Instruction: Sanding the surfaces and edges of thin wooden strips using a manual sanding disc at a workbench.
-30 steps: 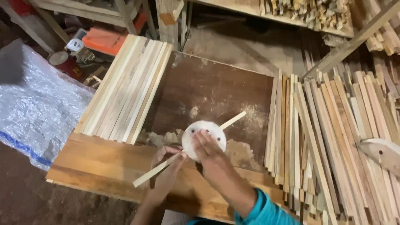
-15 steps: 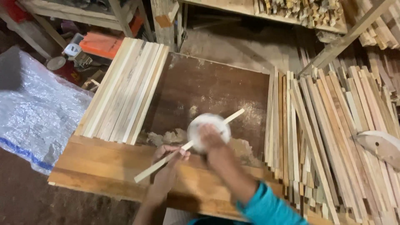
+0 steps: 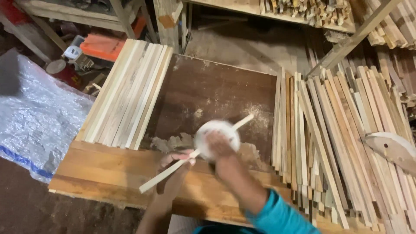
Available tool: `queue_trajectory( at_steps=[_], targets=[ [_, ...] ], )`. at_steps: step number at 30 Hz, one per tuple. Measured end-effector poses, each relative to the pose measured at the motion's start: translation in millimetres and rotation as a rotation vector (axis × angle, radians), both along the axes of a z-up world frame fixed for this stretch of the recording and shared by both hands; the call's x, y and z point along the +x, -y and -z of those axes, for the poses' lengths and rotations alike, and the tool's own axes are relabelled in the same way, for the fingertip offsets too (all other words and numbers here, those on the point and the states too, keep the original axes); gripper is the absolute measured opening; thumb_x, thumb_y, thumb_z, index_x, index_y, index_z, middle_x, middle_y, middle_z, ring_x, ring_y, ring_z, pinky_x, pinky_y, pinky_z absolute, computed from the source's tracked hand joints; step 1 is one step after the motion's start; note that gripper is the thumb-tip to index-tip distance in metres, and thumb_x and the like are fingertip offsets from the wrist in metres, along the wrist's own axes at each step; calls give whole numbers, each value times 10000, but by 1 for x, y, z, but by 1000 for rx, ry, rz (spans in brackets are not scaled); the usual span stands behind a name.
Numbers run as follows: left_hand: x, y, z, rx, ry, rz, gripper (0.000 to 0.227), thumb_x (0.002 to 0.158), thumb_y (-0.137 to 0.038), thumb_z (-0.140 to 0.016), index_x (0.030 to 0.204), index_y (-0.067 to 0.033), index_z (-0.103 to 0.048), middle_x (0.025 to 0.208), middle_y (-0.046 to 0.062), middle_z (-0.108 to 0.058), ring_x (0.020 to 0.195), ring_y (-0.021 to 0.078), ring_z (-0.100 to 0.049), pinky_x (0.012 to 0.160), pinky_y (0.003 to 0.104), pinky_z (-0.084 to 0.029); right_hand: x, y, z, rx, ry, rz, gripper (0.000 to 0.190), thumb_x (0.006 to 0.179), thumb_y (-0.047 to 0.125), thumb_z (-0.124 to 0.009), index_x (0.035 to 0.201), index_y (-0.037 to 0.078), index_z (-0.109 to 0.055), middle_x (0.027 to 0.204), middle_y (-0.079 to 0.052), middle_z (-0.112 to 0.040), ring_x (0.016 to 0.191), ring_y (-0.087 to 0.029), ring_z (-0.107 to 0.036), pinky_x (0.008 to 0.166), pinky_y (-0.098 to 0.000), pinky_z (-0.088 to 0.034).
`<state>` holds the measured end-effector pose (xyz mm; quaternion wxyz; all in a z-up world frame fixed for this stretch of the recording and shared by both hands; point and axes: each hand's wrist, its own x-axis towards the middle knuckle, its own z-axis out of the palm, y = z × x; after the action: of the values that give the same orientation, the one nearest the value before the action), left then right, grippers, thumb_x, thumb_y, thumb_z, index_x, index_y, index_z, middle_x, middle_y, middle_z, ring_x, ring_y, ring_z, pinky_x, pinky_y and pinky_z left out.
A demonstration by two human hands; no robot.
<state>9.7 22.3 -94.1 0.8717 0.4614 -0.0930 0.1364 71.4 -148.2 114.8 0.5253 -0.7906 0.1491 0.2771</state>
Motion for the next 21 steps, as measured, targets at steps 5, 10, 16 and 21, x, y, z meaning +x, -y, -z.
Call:
queue_trajectory(
  at_steps=[5,10,16,21],
  targets=[
    [-3,-4,0,277,-84,-117,165,903,5,-672,1055,-35,-723,1228,213,-727,1213,343,-687,1094,449,-528,28,39,-1,-68,138,47,523,1020,471,-291,1426,382,-609,1570,21,-552,1445,-227,-490,1191,-422,-340],
    [-10,26,-51,181,-379,-301,169,768,-134,-842,850,-78,-704,1066,215,-796,1029,268,-770,941,384,-608,58,25,15,-229,415,-123,634,906,195,-352,1527,137,-465,1486,-165,-496,1360,-334,-425,1125,-477,-354],
    [-3,18,-48,296,-234,-226,133,812,-164,-800,853,-69,-716,906,139,-816,946,209,-790,714,255,-620,-16,-4,-43,-112,220,-341,642,959,231,-443,1592,256,-338,1662,-130,-321,1528,-325,-298,1244,-519,-229],
    [3,25,-63,345,-425,-418,348,759,-287,-867,915,-21,-706,694,25,-736,588,88,-641,514,212,-489,135,108,210,-432,1011,-493,762,829,-167,-336,1558,44,-402,1639,-249,-338,1555,-453,-218,1253,-549,-227]
  ],
)
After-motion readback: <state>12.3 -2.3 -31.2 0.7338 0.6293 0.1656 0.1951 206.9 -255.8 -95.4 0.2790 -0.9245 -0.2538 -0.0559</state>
